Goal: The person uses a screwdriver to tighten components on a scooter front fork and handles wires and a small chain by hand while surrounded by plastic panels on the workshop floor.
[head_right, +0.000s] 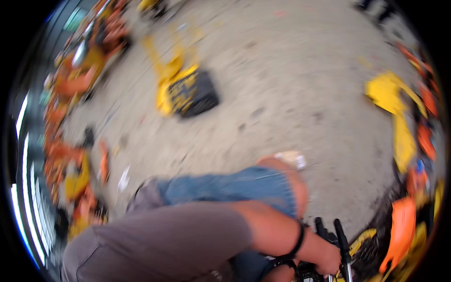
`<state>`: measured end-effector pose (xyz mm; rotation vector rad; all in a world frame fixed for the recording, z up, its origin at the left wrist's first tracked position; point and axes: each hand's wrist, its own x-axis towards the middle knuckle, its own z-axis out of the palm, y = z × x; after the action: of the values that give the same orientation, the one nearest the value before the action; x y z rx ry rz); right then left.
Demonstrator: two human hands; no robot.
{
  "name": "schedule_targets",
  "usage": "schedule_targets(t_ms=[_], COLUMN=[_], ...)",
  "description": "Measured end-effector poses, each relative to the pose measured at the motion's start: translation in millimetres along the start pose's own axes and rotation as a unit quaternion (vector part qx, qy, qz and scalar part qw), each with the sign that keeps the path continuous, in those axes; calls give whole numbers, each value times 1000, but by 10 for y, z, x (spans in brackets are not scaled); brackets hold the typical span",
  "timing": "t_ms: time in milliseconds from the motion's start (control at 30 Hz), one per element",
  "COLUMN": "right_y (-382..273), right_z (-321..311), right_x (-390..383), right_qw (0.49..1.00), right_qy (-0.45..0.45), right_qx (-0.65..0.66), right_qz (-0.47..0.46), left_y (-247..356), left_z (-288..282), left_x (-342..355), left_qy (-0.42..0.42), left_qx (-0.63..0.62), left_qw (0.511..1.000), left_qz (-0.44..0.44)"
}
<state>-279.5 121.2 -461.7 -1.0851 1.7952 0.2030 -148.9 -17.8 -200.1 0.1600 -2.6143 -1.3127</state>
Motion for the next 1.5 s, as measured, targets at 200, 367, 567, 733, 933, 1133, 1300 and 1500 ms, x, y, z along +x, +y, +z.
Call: schedule_targets(t_ms=[200, 367, 567, 733, 933, 1133, 1300, 1500], right_y=[-271, 9, -586, -843, -848, -920, -966, -1054], right_z=[162, 296, -133, -248, 148, 154, 133, 109], right_x=[-83, -195, -1415, -2262, -2586, -2894, -2899, -2828], right_qw=[997, 958, 976, 959, 963, 985, 985, 983], right_qy=[40, 132, 190, 272, 262, 147, 164, 170], right_qx=[-31, -158, 99, 75, 65, 89, 43, 35], right_qz=[-66, -201, 24, 37, 1, 26, -15, -53], left_y=[103, 106, -115, -222, -154, -66, 70, 298], left_z=[-518, -551, -586, -580, -371, -244, -156, -38], left_x=[-461, -363, 42, 207, 220, 216, 203, 82], left_qy=[-17, -112, -184, -248, -146, -100, -44, 45], left_qx=[-126, -189, -251, -291, -308, -248, -195, -122], left_qw=[990, 973, 949, 916, 922, 942, 953, 964], left_qz=[-67, -64, -46, -124, -181, -200, -228, -234])
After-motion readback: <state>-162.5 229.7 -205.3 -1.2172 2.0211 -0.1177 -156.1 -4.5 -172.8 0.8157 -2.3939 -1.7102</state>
